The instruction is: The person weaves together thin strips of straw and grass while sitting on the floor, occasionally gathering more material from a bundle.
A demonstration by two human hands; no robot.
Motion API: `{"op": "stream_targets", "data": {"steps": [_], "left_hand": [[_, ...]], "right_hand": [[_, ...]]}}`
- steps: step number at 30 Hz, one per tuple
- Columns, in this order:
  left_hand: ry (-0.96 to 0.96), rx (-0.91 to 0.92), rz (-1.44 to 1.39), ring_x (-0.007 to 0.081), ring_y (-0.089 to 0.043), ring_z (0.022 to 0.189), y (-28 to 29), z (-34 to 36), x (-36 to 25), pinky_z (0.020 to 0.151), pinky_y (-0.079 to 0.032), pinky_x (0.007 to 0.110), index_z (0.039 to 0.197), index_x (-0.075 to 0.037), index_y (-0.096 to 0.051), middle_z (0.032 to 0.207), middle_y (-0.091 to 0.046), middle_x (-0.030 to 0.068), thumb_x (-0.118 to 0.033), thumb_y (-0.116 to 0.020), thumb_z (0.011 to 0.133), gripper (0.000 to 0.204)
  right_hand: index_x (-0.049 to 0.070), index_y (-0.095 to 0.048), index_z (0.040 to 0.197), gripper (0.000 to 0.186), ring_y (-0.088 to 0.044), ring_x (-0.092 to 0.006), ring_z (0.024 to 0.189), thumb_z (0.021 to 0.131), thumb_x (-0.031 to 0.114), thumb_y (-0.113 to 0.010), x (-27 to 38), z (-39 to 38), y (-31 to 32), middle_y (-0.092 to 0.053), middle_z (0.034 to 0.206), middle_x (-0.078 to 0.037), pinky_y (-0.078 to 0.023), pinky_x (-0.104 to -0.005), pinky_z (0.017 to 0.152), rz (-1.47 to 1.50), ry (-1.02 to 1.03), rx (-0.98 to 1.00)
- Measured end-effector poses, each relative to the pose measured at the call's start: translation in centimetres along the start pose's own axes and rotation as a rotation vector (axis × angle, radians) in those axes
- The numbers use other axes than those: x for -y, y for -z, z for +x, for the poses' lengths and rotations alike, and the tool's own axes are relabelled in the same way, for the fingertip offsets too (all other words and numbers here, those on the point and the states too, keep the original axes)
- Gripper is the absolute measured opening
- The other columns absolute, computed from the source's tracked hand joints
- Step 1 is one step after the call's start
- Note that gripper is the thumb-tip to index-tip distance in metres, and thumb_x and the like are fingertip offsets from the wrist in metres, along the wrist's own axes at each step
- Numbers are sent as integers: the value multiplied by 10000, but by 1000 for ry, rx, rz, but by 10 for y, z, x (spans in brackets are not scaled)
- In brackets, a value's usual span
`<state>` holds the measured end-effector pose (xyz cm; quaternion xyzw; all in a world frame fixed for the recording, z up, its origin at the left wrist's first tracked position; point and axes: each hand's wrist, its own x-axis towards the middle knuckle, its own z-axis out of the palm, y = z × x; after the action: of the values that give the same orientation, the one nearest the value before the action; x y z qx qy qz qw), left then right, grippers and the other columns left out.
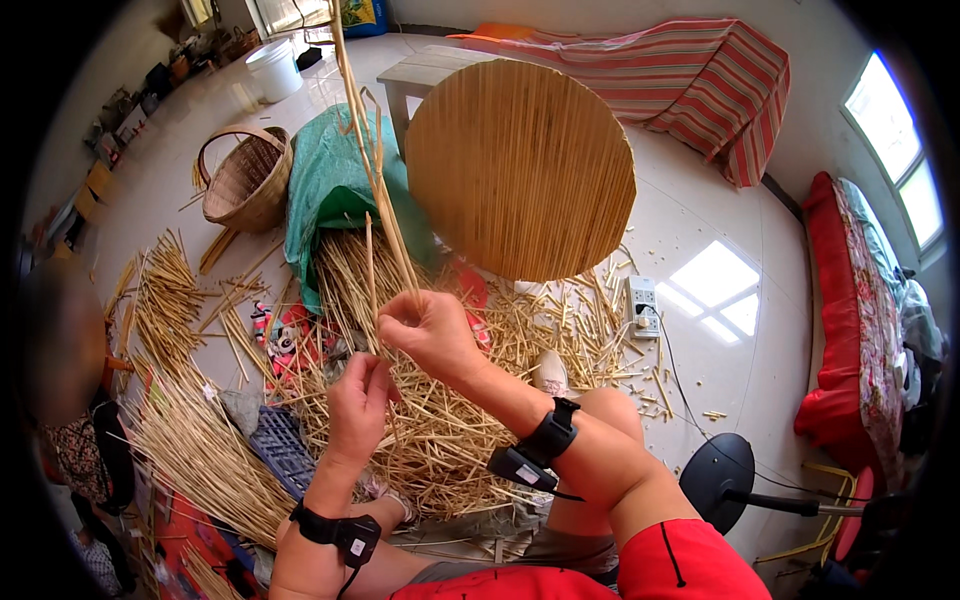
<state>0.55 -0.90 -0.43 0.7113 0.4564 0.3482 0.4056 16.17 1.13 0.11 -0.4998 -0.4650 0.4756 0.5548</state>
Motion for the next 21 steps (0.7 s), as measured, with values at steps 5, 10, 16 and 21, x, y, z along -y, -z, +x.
{"op": "stream_targets", "data": {"steps": [5,10,16,21], "left_hand": [[5,6,-5,91,-536,517,-1,0,1,489,-402,244,897,-3,-550,597,-594,53,-145,-490,956,165],[11,23,-23,81,-521,508,-1,-1,2,482,-389,235,941,-2,-556,593,-591,45,-135,-465,961,162],[19,46,-36,190,-585,519,-1,-1,1,503,-436,309,903,-14,-547,586,-575,84,-131,-462,952,152],[9,47,35,115,-566,514,-2,-1,6,491,-416,257,877,-12,-563,572,-576,58,-185,-466,970,219]], "right_hand": [[-33,-649,838,139,-588,-71,684,792,96,-626,1,1,0,-656,740,-39,-482,-228,624,14,-2,14],[-30,-643,861,144,-589,-75,713,797,99,-637,1,1,0,-655,767,-44,-482,-229,643,49,-4,-1],[-31,-646,852,149,-577,-66,689,791,105,-642,4,0,0,-647,744,-31,-479,-226,629,25,2,13],[-27,-659,813,147,-554,-52,637,769,113,-646,2,1,2,-635,681,-23,-468,-228,584,-100,22,5]]}}
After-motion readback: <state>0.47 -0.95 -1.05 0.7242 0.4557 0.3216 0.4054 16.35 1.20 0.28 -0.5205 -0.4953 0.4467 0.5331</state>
